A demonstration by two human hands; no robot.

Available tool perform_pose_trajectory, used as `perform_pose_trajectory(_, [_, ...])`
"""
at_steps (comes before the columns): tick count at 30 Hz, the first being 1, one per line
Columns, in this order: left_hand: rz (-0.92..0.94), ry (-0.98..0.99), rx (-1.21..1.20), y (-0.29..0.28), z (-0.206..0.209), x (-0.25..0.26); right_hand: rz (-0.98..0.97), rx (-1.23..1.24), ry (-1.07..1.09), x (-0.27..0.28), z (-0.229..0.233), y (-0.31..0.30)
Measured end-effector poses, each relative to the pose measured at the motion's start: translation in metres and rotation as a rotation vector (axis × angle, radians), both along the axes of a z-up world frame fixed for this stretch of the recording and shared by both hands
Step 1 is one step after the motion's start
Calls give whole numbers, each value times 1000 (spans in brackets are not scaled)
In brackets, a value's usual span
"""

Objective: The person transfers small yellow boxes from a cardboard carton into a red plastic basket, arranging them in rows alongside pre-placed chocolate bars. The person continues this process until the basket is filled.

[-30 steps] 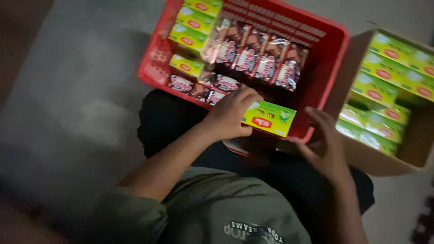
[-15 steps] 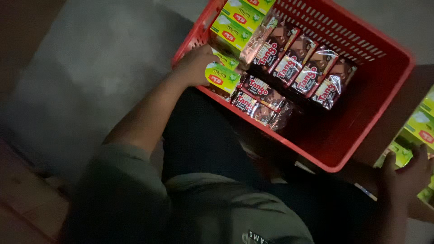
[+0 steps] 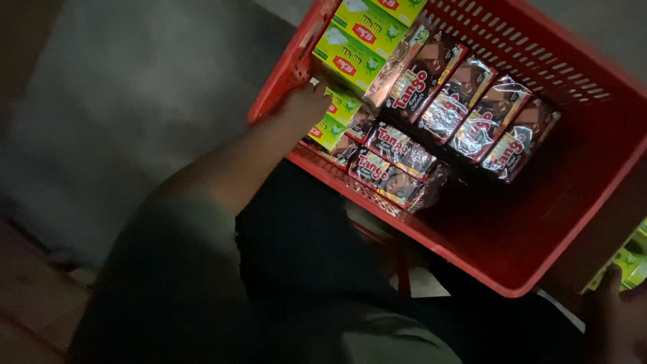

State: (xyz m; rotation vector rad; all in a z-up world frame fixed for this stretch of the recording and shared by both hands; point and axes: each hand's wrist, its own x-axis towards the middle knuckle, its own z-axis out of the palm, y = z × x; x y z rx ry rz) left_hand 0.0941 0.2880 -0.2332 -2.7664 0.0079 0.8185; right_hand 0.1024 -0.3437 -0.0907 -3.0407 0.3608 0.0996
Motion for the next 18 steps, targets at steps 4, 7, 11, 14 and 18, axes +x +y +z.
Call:
perform_pose_trajectory(4, [33, 18, 72, 1, -52, 6, -199, 7, 168, 2, -13, -17])
perform_pose_trajectory(7, [12, -78, 98, 4, -62, 4, 74, -98, 316, 1, -32, -56])
perform_pose_trajectory(11, [55, 72, 59, -9, -23, 4, 154, -231, 289, 3, -54, -80])
perform_pose_trajectory(14, [-283, 39, -218, -21, -4, 1, 274, -326, 207, -2, -68, -88])
perform_pose_trajectory(18, [-474, -67, -390, -30, -5, 1, -34, -192, 131, -1, -64, -81])
